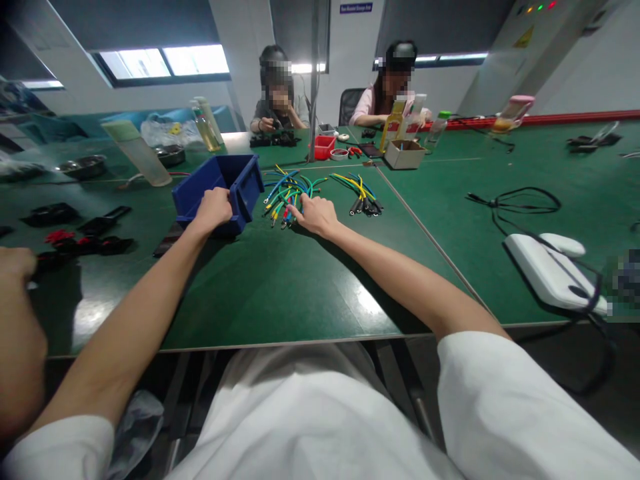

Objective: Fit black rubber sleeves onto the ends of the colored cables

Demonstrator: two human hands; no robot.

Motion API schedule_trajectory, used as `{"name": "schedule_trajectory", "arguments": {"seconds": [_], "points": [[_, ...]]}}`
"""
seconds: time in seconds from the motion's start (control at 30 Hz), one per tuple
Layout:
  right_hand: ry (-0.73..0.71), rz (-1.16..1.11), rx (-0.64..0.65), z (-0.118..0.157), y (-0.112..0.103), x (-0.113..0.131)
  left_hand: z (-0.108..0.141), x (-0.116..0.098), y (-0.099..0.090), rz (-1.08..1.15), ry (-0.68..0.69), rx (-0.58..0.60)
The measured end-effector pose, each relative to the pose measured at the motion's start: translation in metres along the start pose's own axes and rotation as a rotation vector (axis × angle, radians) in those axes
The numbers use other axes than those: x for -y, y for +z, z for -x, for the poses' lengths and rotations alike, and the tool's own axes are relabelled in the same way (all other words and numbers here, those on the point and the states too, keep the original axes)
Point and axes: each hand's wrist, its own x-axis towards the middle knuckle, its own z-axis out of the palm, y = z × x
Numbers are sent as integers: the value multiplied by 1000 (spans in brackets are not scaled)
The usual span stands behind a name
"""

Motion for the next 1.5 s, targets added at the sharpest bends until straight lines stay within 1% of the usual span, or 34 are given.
{"name": "schedule_trajectory", "arguments": {"seconds": [0.13,0.3,0.43,0.6,0.73,0.9,1.03,1.1,1.17,1.33,1.43,1.5], "points": [[-26,19,87,-4,2,11,0,1,0,-9,3,32],[-25,8,95,-3,6,9,1,1,-1,2,22,47],[-13,-28,68,-5,8,6,0,1,-1,3,29,40],[42,-66,31,-4,7,6,3,-2,-4,-4,7,43],[54,-143,-43,-2,8,4,8,-5,-8,-45,2,40],[35,-285,-129,-2,10,0,10,-8,-14,-118,16,40],[32,-459,-144,-4,10,-4,10,-7,-15,-114,28,43],[84,-584,-137,-5,11,-6,11,-7,-15,-109,24,37],[167,-717,-119,-6,13,-9,12,-6,-16,-111,17,47],[325,-1044,-8,-9,17,-14,8,-1,-21,-81,42,138],[418,-1286,71,-12,14,-17,4,3,-24,-70,124,231],[441,-1411,142,-15,11,-19,4,5,-24,-108,173,274]]}}
